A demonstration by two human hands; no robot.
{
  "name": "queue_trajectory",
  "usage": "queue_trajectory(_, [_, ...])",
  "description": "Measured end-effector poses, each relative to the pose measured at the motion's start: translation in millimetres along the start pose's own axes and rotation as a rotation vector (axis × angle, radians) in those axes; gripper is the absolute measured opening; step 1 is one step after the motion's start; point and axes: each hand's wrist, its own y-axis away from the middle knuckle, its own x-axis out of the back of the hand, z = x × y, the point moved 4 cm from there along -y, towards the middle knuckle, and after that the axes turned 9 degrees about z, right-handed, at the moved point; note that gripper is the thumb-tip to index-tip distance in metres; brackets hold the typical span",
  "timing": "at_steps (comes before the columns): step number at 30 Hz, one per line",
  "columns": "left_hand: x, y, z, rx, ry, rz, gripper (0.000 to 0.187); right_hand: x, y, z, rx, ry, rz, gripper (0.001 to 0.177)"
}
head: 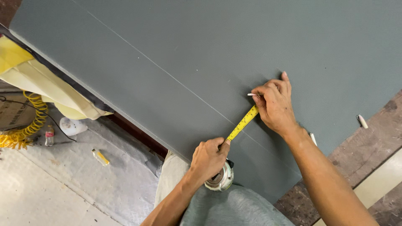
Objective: The person uses a tape measure and chalk to mark multiple points on a large gray sheet laid on a workbench. They repeatedly extend the tape, align it along the sheet, and make small chalk marks at measured intervals across the surface.
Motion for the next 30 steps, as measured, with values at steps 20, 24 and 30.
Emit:
queue_trajectory(20, [-1.6,4.3,5.0,-0.021,-0.004,0.018,0.037,17.3,0.8,-6.2,0.076,0.118,0.125,0.011])
queue_trajectory(24, [-1.4,5.2,3.9,0.008,-0.003,-0.002,0.037,34.7,9.9,5.2,-0.05,0.1,0.235,0.012])
queue_trajectory(30, [-0.1,6.0,2.5,-0.016,0.011,0.005,0.034,51.2,31.5,23.1,-0.191,0.2,0.293,0.012])
